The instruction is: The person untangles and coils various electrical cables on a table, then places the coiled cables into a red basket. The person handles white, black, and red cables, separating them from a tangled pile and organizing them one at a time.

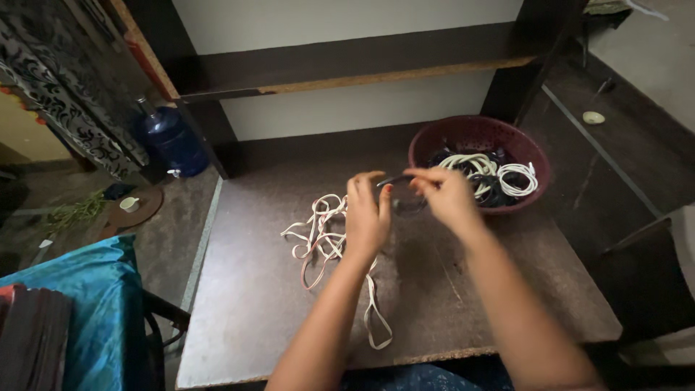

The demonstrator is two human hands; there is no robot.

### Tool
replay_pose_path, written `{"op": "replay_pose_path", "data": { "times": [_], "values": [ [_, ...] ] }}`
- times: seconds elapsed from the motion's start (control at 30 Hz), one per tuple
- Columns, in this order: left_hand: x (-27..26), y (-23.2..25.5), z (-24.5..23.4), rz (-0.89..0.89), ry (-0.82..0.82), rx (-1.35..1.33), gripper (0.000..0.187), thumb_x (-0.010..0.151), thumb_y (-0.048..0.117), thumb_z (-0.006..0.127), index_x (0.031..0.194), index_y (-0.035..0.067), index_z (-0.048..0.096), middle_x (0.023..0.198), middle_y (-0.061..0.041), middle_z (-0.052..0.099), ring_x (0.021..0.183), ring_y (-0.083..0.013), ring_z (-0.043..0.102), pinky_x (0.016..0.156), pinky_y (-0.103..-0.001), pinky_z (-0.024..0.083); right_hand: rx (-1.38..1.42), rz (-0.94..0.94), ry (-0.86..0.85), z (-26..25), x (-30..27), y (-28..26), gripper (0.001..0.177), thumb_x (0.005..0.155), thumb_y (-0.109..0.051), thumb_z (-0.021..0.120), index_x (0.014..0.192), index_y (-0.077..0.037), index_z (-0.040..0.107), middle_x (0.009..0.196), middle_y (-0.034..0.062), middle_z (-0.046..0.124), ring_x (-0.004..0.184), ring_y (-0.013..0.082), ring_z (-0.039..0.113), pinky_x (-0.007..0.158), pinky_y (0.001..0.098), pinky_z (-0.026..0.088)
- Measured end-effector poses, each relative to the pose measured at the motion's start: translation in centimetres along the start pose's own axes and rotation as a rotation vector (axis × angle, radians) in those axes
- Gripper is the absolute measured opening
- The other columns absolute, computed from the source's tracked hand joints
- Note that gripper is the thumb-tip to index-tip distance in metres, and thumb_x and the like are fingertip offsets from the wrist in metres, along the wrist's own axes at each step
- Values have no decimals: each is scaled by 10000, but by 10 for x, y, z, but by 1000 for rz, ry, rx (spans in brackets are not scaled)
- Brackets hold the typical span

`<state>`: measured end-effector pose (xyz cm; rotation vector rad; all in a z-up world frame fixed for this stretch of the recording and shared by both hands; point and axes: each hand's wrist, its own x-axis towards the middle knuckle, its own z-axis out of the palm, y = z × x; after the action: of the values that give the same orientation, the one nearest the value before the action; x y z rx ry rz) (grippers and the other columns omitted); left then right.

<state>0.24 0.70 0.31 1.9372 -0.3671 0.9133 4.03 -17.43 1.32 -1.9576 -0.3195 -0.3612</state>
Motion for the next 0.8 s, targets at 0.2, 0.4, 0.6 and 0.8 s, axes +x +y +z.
{"op": "replay_pose_path", "data": {
  "times": [0.2,0.4,0.6,0.8],
  "values": [
    [10,-13,-15,-175,6,-59,324,1027,311,602,1216,49,617,1331,-181,513,1143,-309,621,1000,-424,487,-351,170,248,-53,48,34,214,937,-155,720,1140,-176,783,1028,93,775,878,201,752,799,325,568],
    [24,-27,-37,-237,93,-29,305,1041,334,579,1183,74,651,1354,-160,512,1113,-251,664,986,-404,499,-632,229,172,-48,57,77,216,898,-223,760,1107,-191,803,1043,156,740,930,349,713,853,434,547],
    [31,-43,-56,-305,140,-57,320,1033,347,562,1163,72,662,1357,-148,502,1082,-219,686,882,-356,531,-790,164,126,-38,53,88,226,915,-228,736,1126,-177,799,1107,173,722,1039,385,670,914,467,532],
    [31,-54,-64,-310,159,-100,318,1046,334,572,1148,51,675,1346,-151,508,1075,-223,696,949,-352,517,-793,-208,244,-23,37,58,408,859,-160,749,1252,-57,716,1240,170,643,1154,388,579,966,459,489]
  ]
}}
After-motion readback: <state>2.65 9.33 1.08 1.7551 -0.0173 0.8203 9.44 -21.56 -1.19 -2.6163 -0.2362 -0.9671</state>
